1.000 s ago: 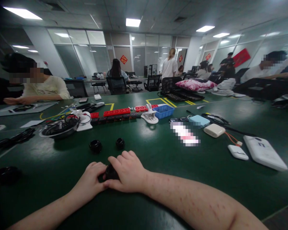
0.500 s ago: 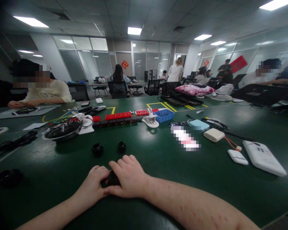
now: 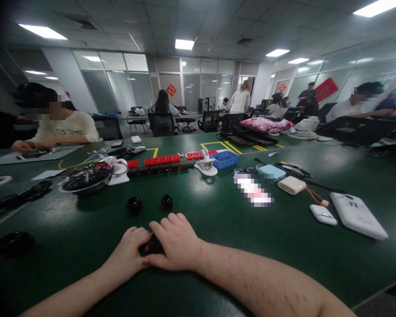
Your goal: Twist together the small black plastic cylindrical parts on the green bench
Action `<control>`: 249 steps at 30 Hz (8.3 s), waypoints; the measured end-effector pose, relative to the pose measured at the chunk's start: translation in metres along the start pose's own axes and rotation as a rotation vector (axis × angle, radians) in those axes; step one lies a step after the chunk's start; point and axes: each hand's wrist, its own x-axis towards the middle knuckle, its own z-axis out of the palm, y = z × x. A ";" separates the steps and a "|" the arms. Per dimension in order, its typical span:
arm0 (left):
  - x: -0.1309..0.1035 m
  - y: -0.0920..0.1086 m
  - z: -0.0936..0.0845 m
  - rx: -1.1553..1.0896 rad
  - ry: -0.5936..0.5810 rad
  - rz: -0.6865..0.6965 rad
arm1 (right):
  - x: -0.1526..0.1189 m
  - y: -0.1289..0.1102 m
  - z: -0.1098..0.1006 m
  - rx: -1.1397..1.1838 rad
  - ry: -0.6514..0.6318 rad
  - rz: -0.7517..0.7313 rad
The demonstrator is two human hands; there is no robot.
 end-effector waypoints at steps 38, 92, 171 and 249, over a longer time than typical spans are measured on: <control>0.003 0.000 0.002 -0.041 -0.007 0.000 | -0.003 0.000 -0.004 0.149 -0.070 0.116; 0.004 -0.008 0.007 -0.089 0.012 0.002 | -0.009 -0.014 0.007 0.075 0.133 -0.267; 0.001 -0.008 0.001 -0.097 0.014 0.053 | 0.001 0.000 0.000 0.222 0.000 0.078; -0.001 -0.009 -0.003 -0.078 0.099 0.052 | -0.004 -0.007 -0.007 0.170 0.151 -0.151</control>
